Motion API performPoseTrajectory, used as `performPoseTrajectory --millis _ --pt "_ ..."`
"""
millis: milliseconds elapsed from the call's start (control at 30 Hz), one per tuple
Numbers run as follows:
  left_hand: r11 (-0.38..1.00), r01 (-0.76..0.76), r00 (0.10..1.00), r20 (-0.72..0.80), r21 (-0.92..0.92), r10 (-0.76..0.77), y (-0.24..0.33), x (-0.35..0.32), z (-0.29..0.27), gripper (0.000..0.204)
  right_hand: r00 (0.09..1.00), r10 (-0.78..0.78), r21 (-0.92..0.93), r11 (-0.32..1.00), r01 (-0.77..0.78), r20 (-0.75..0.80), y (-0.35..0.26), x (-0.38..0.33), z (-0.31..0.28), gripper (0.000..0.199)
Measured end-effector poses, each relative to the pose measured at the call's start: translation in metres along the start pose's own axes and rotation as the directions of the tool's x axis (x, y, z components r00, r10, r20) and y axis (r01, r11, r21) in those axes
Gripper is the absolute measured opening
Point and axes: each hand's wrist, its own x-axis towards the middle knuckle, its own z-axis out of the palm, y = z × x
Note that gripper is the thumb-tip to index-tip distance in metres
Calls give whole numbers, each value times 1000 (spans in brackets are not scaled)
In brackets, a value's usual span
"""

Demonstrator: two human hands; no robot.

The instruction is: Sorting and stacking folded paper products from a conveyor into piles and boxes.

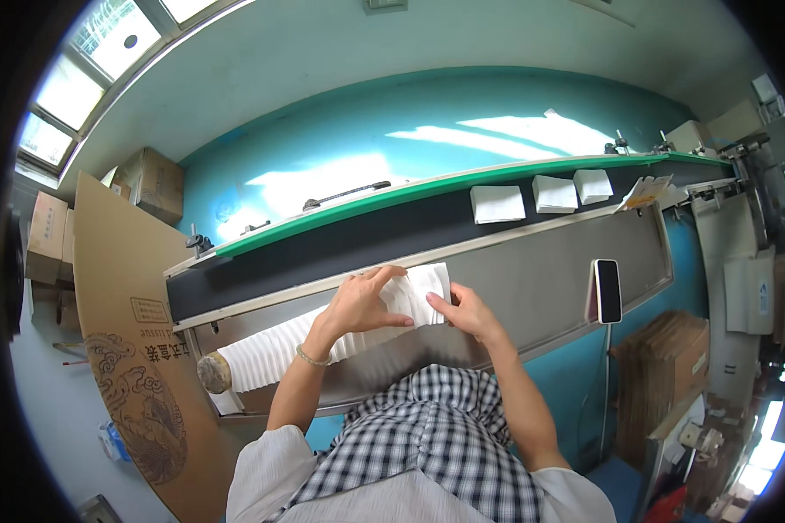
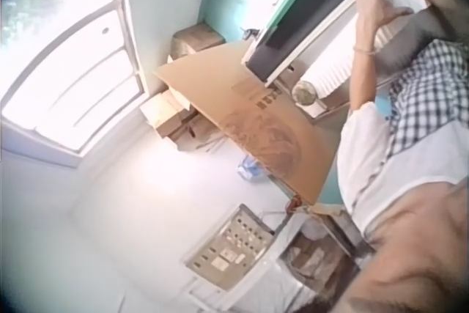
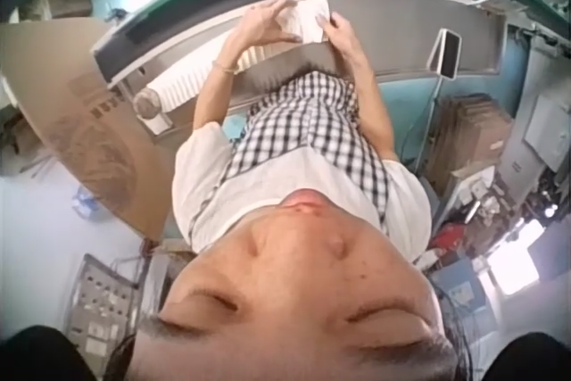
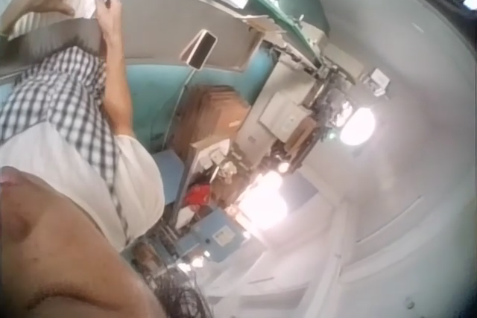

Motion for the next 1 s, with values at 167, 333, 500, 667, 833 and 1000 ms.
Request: performPoseTrajectory --millis 167,333,500,667,833,1000 --pt "995 -95 985 -148 -13 92 3 3 -1 88 974 -204 -147 965 217 100 2 19 8 38" --pt "998 -55 986 -157 10 55 2 -3 -3 86 995 -27 -17 999 29 97 11 16 -2 33" --pt "1000 0 991 -131 -4 -1 10 0 -6 86 981 -66 414 900 137 -183 13 60 -12 32" --pt "1000 10 995 -98 -12 -11 5 1 -6 89 921 -388 -11 922 388 -36 25 43 23 41" --pt "998 -41 984 -173 49 49 6 -11 -9 89 970 -226 73 970 233 -93 17 22 36 37" --pt "998 -54 981 -188 11 55 -1 -15 -7 80 998 -42 33 999 40 47 18 17 12 34"
